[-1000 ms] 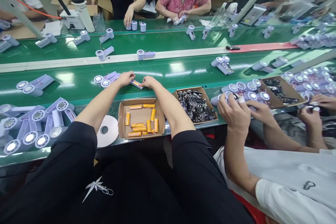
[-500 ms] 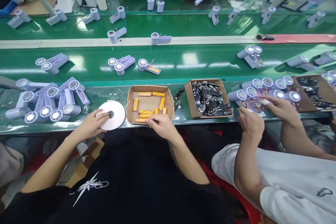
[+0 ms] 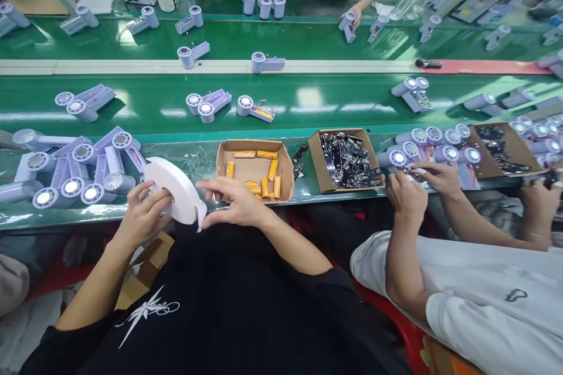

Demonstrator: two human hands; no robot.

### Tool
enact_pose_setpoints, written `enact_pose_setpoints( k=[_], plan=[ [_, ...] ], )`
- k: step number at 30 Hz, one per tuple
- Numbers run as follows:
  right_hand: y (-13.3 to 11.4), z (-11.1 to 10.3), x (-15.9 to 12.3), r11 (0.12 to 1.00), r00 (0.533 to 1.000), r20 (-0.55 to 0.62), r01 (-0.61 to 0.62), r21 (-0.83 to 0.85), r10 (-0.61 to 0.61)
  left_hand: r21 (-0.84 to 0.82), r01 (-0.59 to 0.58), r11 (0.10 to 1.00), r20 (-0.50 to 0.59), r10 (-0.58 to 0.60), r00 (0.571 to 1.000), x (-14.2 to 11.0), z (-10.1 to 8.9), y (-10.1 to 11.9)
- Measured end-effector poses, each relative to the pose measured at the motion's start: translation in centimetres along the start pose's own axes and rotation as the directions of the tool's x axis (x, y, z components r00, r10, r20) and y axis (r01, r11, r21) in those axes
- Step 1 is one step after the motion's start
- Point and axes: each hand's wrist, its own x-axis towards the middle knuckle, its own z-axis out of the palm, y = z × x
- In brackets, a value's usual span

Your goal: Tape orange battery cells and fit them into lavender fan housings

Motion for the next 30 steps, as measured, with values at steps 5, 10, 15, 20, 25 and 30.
enact_pose_setpoints(
  k=[5, 10, 15, 20, 25, 30],
  plan=[
    [-1.2, 0.0, -1.5, 0.985, 0.976, 0.161, 0.158, -0.067, -0.145, -0.017, 0.135, 0.991, -0.109, -0.136, 0.985, 0.2, 0.6, -0.5],
    [-0.6, -0.3, -2.2, 0.988, 0.991, -0.008, 0.133, -0.077, -0.134, 0.075, 0.173, 0.982, -0.181, -0.157, 0.971, -0.2, 0.4, -0.3],
    [-0.6, -0.1, -0.9, 0.984, 0.988, -0.083, 0.123, -0.129, -0.134, 0.115, -0.009, 0.993, -0.105, 0.021, 0.994, 0.9, 0.2, 0.9],
    [-1.0, 0.2, -0.6, 0.974, 0.958, -0.186, 0.203, -0.095, -0.218, 0.146, -0.033, 0.989, -0.062, 0.043, 0.997, 1.3, 0.0, 1.4],
    [-1.0, -0.1, -0.4, 0.985, 0.982, -0.108, 0.148, -0.094, -0.158, 0.095, -0.070, 0.993, -0.034, 0.073, 0.997, 1.0, 0.8, 1.7],
    [-1.7, -0.8, -0.8, 0.955, 0.955, -0.010, 0.297, -0.002, -0.297, -0.005, 0.157, 0.988, -0.125, -0.156, 0.980, 1.0, 1.4, 0.6]
  ],
)
